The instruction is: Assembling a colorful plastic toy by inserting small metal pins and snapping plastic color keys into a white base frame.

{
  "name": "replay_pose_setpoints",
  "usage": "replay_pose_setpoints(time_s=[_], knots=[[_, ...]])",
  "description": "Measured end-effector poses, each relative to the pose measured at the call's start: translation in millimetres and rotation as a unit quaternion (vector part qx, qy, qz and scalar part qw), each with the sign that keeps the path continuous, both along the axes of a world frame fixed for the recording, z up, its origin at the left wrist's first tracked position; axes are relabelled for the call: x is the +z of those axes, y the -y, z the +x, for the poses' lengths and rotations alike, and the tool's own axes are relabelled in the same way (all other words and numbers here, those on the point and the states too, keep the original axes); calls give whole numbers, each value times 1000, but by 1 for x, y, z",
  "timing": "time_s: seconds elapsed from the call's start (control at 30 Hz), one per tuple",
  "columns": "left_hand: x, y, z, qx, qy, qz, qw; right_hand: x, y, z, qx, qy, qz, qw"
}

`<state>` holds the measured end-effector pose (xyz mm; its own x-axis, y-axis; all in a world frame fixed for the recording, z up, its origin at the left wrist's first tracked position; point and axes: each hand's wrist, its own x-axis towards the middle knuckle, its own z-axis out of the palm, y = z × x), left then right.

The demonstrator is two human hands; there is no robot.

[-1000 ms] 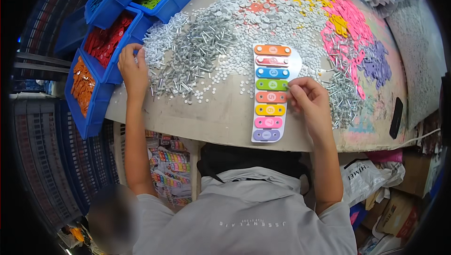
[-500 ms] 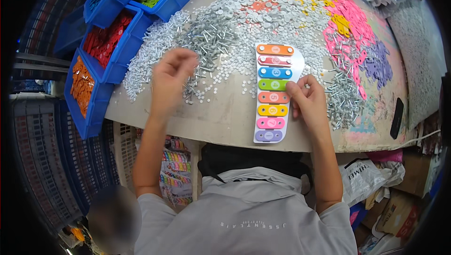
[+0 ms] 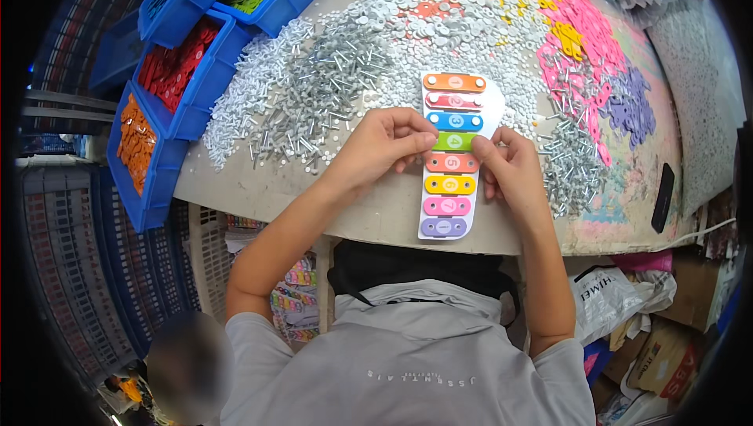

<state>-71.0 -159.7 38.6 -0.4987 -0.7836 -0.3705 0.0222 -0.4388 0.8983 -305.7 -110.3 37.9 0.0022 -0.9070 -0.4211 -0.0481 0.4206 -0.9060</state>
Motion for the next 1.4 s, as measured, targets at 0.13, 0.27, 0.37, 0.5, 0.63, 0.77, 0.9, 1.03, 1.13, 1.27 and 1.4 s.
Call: replay_pose_setpoints(time_s=[0.13, 0.27, 0.37, 0.5, 0.63, 0.77, 0.9, 1.03, 1.13, 1.27, 1.4], knots=[[-5, 6, -4, 6, 96, -32, 995, 3, 3, -1, 13, 12, 11, 1000], [2, 14, -7, -24, 98, 11, 995, 1, 3, 1, 2, 54, 25, 998], [2, 16, -7, -34, 80, 53, 995, 0, 5, 3, 2, 87, 32, 996], [-3, 11, -10, -35, 57, 56, 996, 4, 4, 4, 12, 76, 51, 996], [-7, 10, -11, -36, -15, 87, 996, 4, 5, 7, 7, 58, 48, 997], [-23, 8, -12, -24, -4, 39, 999, 8, 5, 7, 17, 43, 50, 998], [-36, 7, -14, -20, 0, 4, 1000, 3, 5, 10, 10, 8, 34, 999], [-30, 5, -14, -15, 19, -18, 1000, 3, 2, 16, -14, 16, 14, 1000], [-23, 4, -8, -9, 4, -26, 1000, 1, 1, 14, -8, -9, 10, 1000], [-1, 13, 28, 22, 230, -224, 947, -5, -9, 14, -106, 37, -29, 993], [4, 35, 102, 205, 441, -504, 714, -23, -22, 14, -210, 103, -160, 959]])
